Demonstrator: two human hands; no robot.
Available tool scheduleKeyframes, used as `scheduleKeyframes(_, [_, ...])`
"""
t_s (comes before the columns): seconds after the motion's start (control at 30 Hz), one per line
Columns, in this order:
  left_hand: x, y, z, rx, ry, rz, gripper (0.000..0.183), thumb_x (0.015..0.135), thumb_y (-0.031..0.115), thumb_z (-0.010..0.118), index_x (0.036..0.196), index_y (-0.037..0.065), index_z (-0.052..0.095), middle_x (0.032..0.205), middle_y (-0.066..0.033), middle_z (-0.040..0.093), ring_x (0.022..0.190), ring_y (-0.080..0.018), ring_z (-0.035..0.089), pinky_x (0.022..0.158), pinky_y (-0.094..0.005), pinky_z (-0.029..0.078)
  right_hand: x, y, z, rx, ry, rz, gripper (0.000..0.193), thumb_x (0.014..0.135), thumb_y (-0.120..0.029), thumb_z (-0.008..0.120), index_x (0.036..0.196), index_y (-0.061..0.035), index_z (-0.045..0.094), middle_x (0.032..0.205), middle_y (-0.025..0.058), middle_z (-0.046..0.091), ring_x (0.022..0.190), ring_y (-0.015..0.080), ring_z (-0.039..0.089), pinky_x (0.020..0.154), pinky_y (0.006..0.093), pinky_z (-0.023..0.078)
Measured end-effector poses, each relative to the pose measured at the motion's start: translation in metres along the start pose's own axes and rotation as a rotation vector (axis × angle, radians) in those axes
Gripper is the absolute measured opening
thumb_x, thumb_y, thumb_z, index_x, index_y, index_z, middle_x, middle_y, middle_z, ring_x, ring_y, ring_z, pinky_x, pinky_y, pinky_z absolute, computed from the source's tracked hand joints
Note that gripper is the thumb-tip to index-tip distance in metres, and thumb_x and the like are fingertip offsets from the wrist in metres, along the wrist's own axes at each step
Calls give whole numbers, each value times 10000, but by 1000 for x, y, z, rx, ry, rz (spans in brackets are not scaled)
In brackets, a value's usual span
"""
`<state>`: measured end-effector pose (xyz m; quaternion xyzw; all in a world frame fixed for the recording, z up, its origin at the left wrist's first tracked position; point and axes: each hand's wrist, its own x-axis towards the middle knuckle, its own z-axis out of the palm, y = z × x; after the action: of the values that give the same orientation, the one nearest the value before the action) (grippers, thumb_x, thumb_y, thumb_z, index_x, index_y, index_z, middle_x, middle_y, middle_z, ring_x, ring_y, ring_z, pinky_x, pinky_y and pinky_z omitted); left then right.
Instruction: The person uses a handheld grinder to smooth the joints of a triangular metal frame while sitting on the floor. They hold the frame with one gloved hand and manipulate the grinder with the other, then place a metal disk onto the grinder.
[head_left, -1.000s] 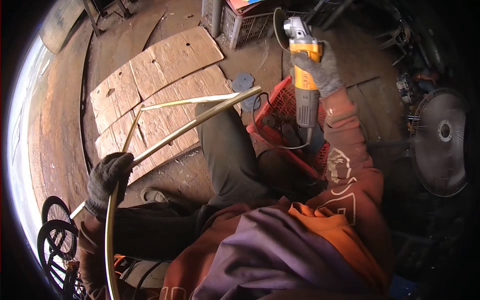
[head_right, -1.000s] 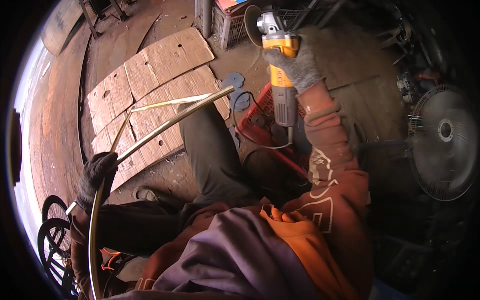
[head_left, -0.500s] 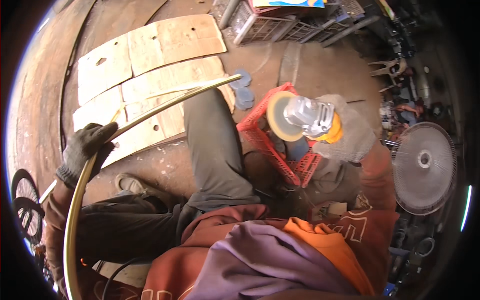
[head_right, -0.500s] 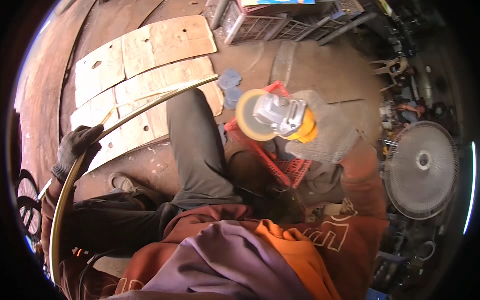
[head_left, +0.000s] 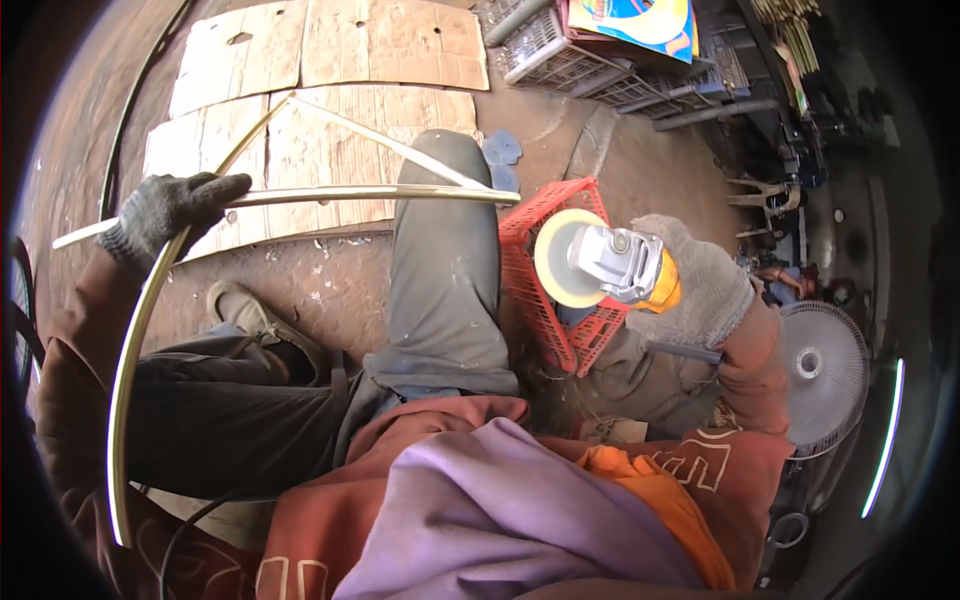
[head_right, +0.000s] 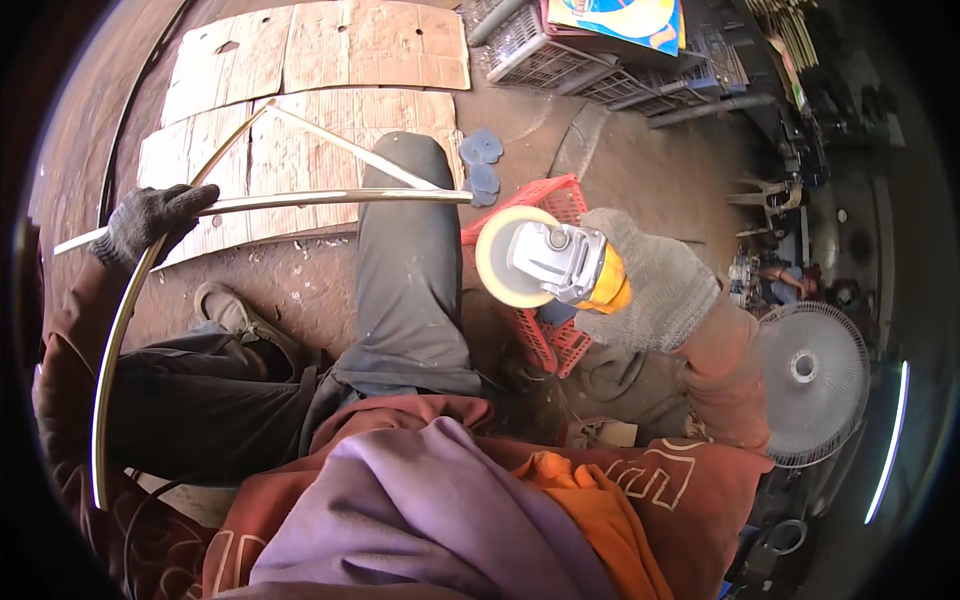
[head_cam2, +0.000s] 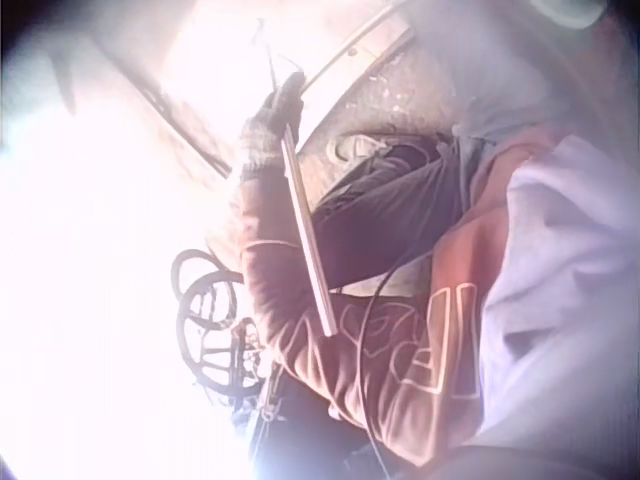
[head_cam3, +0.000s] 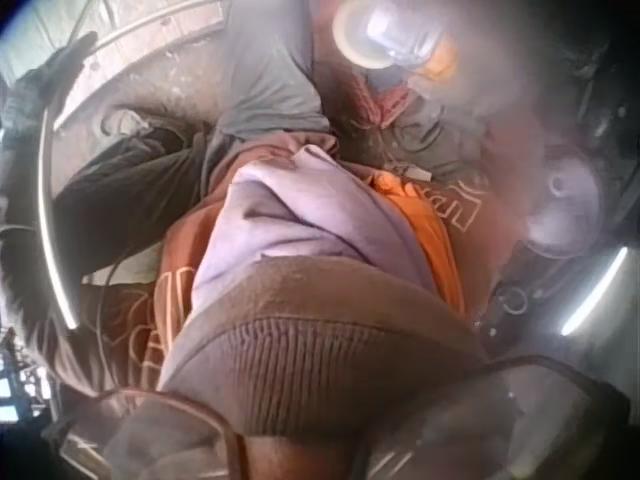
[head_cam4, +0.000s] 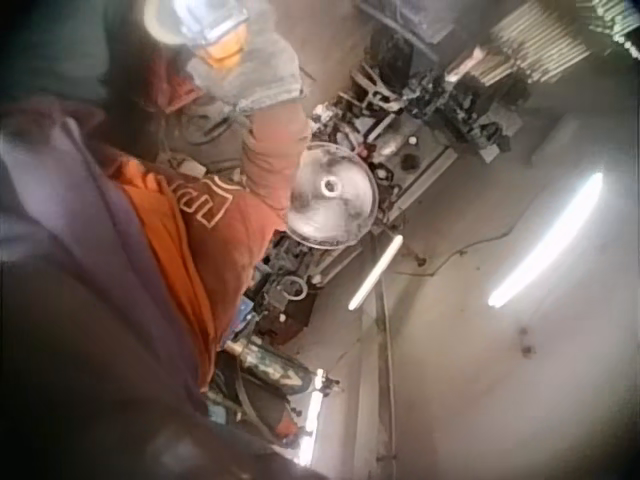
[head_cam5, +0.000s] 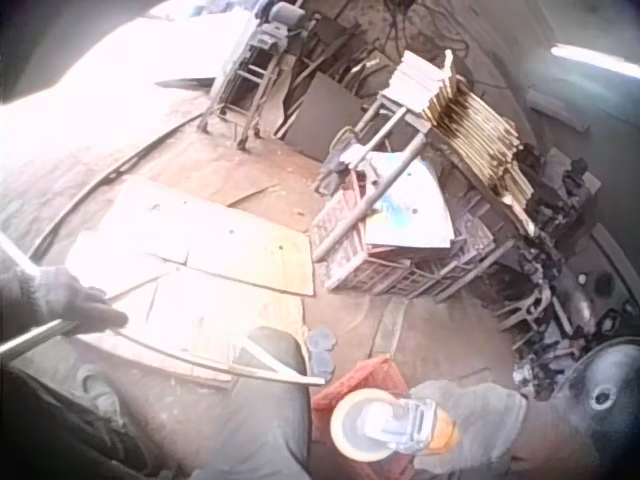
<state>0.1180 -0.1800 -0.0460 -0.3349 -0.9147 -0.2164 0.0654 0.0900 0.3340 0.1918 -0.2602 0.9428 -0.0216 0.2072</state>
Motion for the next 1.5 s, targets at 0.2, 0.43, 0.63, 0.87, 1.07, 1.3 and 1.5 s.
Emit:
scheduleKeyframes(0.2, [-18, -7, 11, -81, -12, -36, 492, 836, -4, 661, 1314, 96, 602, 905, -160, 695, 763, -341, 703, 660, -412, 561, 41, -36, -12, -126, -202, -43, 716, 728, -263, 850, 1337, -108, 506, 1148, 142, 694, 1035, 332, 701, 859, 400, 570])
scheduleKeyframes(0.43, [-39, -28, 37, -211, 20, 0, 512, 817, 21, 710, 1313, 66, 591, 904, -185, 692, 777, -395, 694, 663, -441, 553, 87, -67, -22, -222, -373, -72, 661, 802, -316, 804, 1348, -88, 510, 1220, 167, 653, 1097, 318, 670, 915, 394, 540])
scheduleKeyframes(0.63, [-46, -34, 44, -235, 47, -8, 488, 820, 1, 691, 1295, 66, 598, 891, -166, 682, 750, -379, 686, 649, -434, 545, 118, -76, -17, -291, -414, -131, 654, 792, -318, 804, 1331, -89, 514, 1191, 171, 658, 1073, 332, 671, 896, 406, 542])
scheduleKeyframes(0.87, [-42, -31, 42, -224, 16, -60, 450, 819, 6, 695, 1260, 59, 627, 903, -171, 686, 786, -369, 697, 678, -428, 557, 139, -88, -2, -327, -431, -213, 646, 780, -321, 804, 1312, -91, 518, 1159, 177, 664, 1046, 349, 672, 873, 419, 543])
scheduleKeyframes(1.07, [-46, -32, 46, -232, 41, -52, 449, 811, 1, 690, 1254, 56, 640, 908, -174, 689, 781, -358, 701, 681, -414, 557, 148, -91, 8, -341, -424, -252, 639, 770, -323, 805, 1295, -92, 522, 1130, 181, 669, 1022, 363, 673, 853, 431, 545])
scheduleKeyframes(1.3, [-47, -28, 43, -197, 34, -61, 438, 811, 1, 683, 1245, 50, 645, 915, -178, 693, 780, -356, 702, 679, -413, 554, 151, -89, 11, -352, -414, -264, 631, 759, -325, 805, 1275, -93, 527, 1097, 187, 676, 994, 380, 674, 830, 445, 547])
scheduleKeyframes(1.5, [-47, -25, 42, -207, 31, -52, 443, 809, 3, 684, 1248, 46, 640, 918, -180, 694, 781, -361, 701, 679, -419, 552, 142, -80, 0, -355, -385, -231, 624, 749, -327, 805, 1258, -94, 531, 1069, 191, 681, 970, 394, 675, 811, 457, 549])
